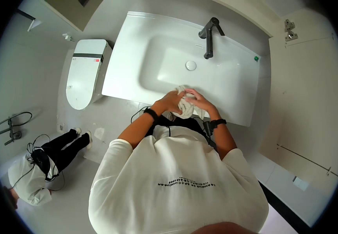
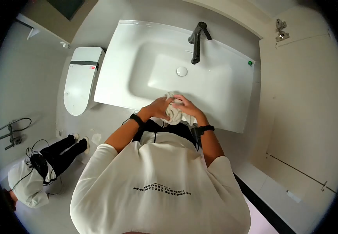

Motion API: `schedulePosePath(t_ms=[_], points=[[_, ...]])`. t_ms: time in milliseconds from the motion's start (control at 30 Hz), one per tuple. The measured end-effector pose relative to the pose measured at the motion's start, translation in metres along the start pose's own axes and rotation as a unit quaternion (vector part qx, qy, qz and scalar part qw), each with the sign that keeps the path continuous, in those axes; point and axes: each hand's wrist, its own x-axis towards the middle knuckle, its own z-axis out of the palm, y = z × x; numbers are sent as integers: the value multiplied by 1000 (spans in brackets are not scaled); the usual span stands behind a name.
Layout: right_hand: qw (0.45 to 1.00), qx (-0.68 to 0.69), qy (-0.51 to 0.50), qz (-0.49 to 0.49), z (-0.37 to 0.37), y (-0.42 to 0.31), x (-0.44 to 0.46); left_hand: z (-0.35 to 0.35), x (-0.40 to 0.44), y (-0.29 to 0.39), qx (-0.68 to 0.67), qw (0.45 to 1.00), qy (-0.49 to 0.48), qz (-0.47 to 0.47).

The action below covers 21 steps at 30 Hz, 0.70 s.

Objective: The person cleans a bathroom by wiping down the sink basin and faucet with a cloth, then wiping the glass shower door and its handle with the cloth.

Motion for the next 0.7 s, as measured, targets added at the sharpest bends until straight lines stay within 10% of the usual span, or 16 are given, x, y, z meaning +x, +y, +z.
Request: schedulePosePath(t_ms=[267, 700], points=[[986, 72, 99, 110, -47, 13, -36, -1, 74, 53, 77, 994, -61, 54], [925, 161, 298, -170, -135, -142, -11, -74, 88, -4, -328, 924, 195, -14]])
